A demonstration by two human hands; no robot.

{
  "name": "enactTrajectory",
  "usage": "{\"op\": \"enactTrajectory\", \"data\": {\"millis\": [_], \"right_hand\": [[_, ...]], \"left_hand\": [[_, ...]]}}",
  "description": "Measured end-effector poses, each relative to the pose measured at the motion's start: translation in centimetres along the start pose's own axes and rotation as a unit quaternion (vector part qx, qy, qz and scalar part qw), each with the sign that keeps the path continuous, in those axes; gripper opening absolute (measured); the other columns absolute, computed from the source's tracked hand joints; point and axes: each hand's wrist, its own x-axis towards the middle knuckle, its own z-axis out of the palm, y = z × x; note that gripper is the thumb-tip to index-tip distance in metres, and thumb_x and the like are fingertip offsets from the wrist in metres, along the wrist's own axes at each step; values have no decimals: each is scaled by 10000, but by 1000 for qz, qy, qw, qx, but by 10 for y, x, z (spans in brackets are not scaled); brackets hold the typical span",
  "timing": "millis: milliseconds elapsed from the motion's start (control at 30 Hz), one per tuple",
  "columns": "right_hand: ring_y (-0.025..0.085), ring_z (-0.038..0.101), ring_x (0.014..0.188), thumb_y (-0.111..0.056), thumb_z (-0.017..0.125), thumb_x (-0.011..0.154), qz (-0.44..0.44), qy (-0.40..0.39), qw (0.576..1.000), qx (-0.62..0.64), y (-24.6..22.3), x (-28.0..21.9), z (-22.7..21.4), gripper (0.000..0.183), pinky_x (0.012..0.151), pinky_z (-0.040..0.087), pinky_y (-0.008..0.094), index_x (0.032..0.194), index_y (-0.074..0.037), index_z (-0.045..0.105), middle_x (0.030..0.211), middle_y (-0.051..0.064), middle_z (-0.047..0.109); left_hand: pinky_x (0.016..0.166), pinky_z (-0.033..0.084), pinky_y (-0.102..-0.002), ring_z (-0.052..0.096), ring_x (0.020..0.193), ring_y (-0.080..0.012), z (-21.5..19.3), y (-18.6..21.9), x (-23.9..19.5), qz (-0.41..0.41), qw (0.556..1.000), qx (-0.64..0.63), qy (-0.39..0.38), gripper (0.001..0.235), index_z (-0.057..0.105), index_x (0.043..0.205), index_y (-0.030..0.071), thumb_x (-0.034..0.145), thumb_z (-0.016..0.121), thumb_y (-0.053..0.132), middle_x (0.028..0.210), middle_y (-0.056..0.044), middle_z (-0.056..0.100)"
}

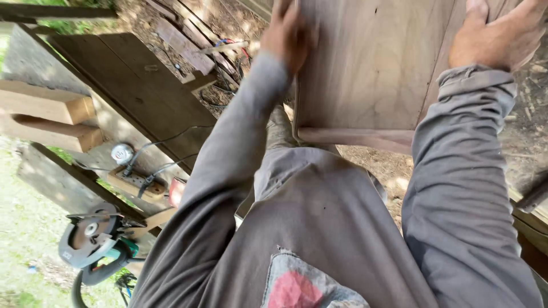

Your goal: The person sands a rectangular wooden tray with a sanding block, focusing on the edges and corners. They flip the tray to sand different sides and then use a power sander on the flat surface.

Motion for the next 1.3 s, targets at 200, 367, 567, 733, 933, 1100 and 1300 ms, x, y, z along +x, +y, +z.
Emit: {"op": "enactTrajectory", "data": {"millis": [200,367,567,733,933,1100,1300], "right_hand": [[424,644,1137,-288,812,983,74,-14,997,17,-37,-1,-25,899,1012,437,572,1614,-105,197,1221,213,684],[450,668,1122,-311,868,1065,77,-49,995,33,-50,0,-38,888,984,478,558,1630,-117,211,1194,242,692],[473,662,1020,-340,882,947,57,0,998,-28,-28,-9,-9,920,921,474,563,1564,-49,265,1217,259,691],[465,667,1042,-307,850,996,121,-63,990,27,-53,4,-33,846,919,475,565,1572,-33,293,1193,253,694],[473,664,1045,-340,844,1004,114,-53,992,-9,-46,-5,-22,865,922,490,563,1587,-23,290,1182,267,694],[481,660,1051,-359,806,1022,143,-75,987,20,-63,-2,-38,855,921,495,561,1606,1,296,1182,287,685],[489,664,985,-394,794,1008,187,-130,974,16,-70,2,-43,820,863,494,578,1576,-22,335,1121,290,692]], "left_hand": [[760,624,-470,733,999,-420,-10,-2,-21,13,991,38,-128,449,638,1226,174,877,823,388,1382,-186,549],[686,615,-424,728,813,-323,-14,-5,104,41,999,-16,-10,201,655,1025,95,957,804,212,1134,-183,659],[677,636,-410,719,810,-314,-27,14,0,36,998,-19,-47,306,601,919,95,861,849,266,1029,-150,607],[608,619,-424,725,754,-311,-5,-14,121,0,999,-28,-18,219,635,918,99,868,818,207,1086,-160,667],[669,553,-478,696,804,-373,11,1,86,8,984,101,-146,342,603,1235,71,1003,711,297,1011,-150,669],[894,514,-507,624,1141,-373,65,67,-20,364,904,40,-223,264,680,1113,188,861,638,258,1163,-128,630],[942,515,-536,617,1158,-367,175,40,129,352,904,225,-94,528,505,1411,143,891,559,221,1365,-226,553]]}}
